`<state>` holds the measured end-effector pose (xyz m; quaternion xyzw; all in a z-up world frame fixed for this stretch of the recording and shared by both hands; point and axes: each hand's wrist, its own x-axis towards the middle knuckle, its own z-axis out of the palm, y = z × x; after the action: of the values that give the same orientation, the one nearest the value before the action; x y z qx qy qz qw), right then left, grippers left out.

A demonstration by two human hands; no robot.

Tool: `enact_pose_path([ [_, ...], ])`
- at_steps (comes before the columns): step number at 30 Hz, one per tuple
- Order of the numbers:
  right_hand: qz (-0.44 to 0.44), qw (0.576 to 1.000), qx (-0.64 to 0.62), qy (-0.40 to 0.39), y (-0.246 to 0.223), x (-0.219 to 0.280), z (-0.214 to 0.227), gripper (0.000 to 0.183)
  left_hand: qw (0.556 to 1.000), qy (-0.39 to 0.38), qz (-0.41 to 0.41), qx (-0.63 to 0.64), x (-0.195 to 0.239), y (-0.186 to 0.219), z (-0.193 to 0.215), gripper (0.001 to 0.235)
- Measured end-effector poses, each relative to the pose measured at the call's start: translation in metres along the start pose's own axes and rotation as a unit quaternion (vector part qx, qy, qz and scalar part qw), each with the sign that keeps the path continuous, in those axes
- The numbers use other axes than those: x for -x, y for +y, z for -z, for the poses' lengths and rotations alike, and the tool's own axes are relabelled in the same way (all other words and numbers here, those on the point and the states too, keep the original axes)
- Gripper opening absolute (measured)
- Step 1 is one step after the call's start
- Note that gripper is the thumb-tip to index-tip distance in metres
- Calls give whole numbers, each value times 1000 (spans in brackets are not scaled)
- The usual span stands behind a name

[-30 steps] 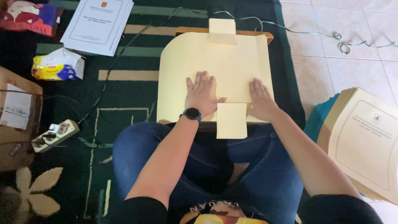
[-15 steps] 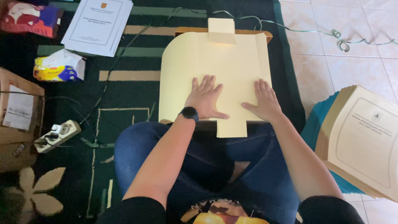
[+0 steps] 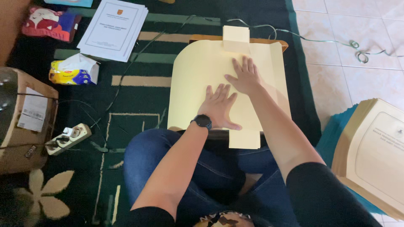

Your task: The person sits on a rug and repeatedly places printed paper sheets into a pre-cut folder template, smoothing the flaps to secure them. The person handles the sheets one at a time from a stack and continues the process for the duration of the clip.

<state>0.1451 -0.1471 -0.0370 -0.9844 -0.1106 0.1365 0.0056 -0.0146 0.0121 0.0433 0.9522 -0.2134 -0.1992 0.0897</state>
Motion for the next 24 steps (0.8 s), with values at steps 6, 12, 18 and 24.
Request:
enact_pose_path([
  [6, 11, 998, -47, 33, -36, -48, 33, 84, 998, 62, -21, 10, -10, -7, -15, 125],
  [12, 83, 991, -87, 53, -30, -97, 34, 80, 995, 87, -33, 23, -16, -7, -21, 124],
  [18, 59, 992, -82, 76, -13, -126, 22, 80, 995, 95, -26, 33, -19, -4, -22, 122],
  [24, 28, 992, -44, 114, 29, -155, 15, 75, 995, 87, 5, 50, -19, -2, -13, 115],
])
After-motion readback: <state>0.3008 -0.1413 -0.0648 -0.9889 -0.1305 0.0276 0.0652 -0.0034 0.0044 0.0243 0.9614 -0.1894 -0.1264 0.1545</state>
